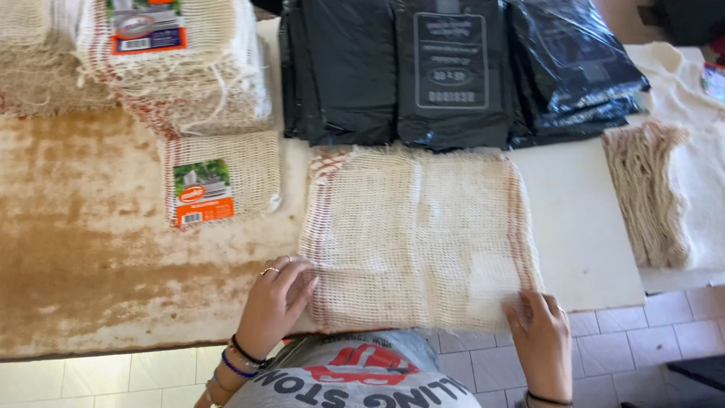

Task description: The person folds white mesh dish cloths and stacks them on a table, occasionally placing orange labels on top of the folded cloths.

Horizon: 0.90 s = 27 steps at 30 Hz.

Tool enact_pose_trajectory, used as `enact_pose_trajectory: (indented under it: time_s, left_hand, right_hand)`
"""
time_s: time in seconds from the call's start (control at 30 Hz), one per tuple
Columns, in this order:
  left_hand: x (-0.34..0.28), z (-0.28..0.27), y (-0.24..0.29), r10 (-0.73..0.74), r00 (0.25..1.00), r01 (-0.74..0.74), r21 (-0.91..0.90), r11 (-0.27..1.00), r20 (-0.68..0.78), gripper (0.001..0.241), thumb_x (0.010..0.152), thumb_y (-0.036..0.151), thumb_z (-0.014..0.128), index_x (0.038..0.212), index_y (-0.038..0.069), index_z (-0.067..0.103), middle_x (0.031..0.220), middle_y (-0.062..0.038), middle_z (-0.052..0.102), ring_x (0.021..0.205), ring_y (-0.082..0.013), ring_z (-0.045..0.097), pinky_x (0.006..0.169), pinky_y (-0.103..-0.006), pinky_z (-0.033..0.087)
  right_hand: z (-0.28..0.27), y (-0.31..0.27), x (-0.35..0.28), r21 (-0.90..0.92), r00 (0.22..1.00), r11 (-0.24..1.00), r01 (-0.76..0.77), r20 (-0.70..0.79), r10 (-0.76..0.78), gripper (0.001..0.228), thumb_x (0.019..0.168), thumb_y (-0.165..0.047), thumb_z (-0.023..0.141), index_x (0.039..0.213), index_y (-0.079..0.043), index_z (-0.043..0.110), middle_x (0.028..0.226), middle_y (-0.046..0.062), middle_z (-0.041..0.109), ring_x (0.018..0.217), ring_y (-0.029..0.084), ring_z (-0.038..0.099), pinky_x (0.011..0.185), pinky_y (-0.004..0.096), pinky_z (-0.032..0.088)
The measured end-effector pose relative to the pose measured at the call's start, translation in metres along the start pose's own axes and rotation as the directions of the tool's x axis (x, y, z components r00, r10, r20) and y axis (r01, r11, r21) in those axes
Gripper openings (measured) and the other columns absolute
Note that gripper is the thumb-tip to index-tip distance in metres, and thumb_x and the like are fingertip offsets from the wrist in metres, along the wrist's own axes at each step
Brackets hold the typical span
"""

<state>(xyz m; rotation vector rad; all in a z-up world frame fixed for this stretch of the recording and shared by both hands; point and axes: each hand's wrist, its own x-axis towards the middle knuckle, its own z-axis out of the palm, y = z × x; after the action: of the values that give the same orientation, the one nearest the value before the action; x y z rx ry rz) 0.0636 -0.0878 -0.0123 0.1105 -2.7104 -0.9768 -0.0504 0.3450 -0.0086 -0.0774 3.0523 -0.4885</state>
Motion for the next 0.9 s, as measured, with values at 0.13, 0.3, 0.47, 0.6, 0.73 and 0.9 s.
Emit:
enact_pose_trajectory:
  time_s: [0.13, 0.3, 0.47, 0.6, 0.73, 0.9]
  left_hand:
    - [-0.005, 0.038, -0.002, -0.050, 0.997, 0.039, 0.182, 0.983, 0.060, 0.047, 0.098, 0.048, 0.050, 0.122, 0.012, 0.065, 0.098, -0.008, 0.074, 0.108, -0.0285, 0.064, 0.112, -0.0519, 0.041]
    - [0.046, 0.041, 0.024, 0.053, 0.996, -0.036, 0.219, 0.975, -0.075, 0.034, 0.102, 0.028, 0.052, 0.121, 0.005, 0.068, 0.107, -0.012, 0.075, 0.102, -0.0291, 0.068, 0.106, -0.0481, 0.047]
    - [0.113, 0.065, 0.018, -0.020, 0.998, -0.004, 0.422, 0.907, 0.052, 0.055, 0.091, -0.014, 0.046, 0.137, 0.012, 0.060, 0.139, -0.028, 0.058, 0.128, -0.0434, 0.056, 0.105, -0.0513, 0.052]
    - [0.149, 0.080, -0.002, 0.030, 0.999, -0.001, 0.625, 0.781, -0.036, 0.045, 0.094, 0.003, 0.052, 0.137, 0.015, 0.057, 0.138, -0.011, 0.058, 0.129, -0.0310, 0.056, 0.091, -0.0484, 0.054]
    - [0.159, 0.080, -0.020, -0.035, 0.984, 0.124, 0.525, 0.842, -0.176, 0.030, 0.090, 0.020, 0.071, 0.117, 0.006, 0.066, 0.117, -0.014, 0.059, 0.109, -0.0375, 0.065, 0.082, -0.0502, 0.059]
    - [0.150, 0.076, -0.029, -0.035, 0.971, 0.173, 0.598, 0.782, -0.236, 0.016, 0.094, 0.023, 0.067, 0.108, 0.016, 0.065, 0.096, -0.006, 0.059, 0.095, -0.0322, 0.067, 0.080, -0.0455, 0.056]
  right_hand:
    - [-0.010, -0.002, 0.015, -0.039, 0.997, 0.998, -0.046, 0.063, 0.048, 0.034, 0.092, -0.044, 0.067, 0.109, -0.015, 0.067, 0.105, 0.001, 0.072, 0.094, 0.027, 0.068, 0.072, 0.046, 0.056]
    - [-0.039, 0.011, 0.050, -0.119, 0.961, 0.992, -0.050, 0.264, 0.080, 0.036, 0.089, -0.039, 0.072, 0.115, -0.015, 0.065, 0.113, 0.003, 0.067, 0.105, 0.028, 0.066, 0.073, 0.046, 0.058]
    - [-0.066, 0.017, 0.108, -0.128, 0.923, 0.974, 0.189, 0.361, -0.131, 0.059, 0.089, -0.035, 0.070, 0.138, -0.009, 0.051, 0.141, 0.011, 0.057, 0.129, 0.033, 0.055, 0.102, 0.053, 0.054]
    - [-0.057, 0.007, 0.186, 0.190, 0.842, 0.843, 0.503, 0.113, -0.528, 0.045, 0.092, -0.011, 0.062, 0.135, -0.001, 0.058, 0.129, 0.024, 0.062, 0.123, 0.048, 0.058, 0.103, 0.056, 0.047]
    - [-0.011, 0.008, 0.246, 0.267, 0.843, 0.815, 0.514, 0.017, -0.537, 0.049, 0.094, -0.004, 0.060, 0.142, 0.003, 0.053, 0.126, 0.026, 0.062, 0.123, 0.050, 0.057, 0.113, 0.060, 0.035]
    - [0.006, 0.004, 0.265, 0.377, 0.879, 0.799, 0.468, -0.104, -0.466, 0.028, 0.083, -0.009, 0.081, 0.109, -0.006, 0.071, 0.093, 0.014, 0.064, 0.092, 0.036, 0.068, 0.084, 0.040, 0.059]
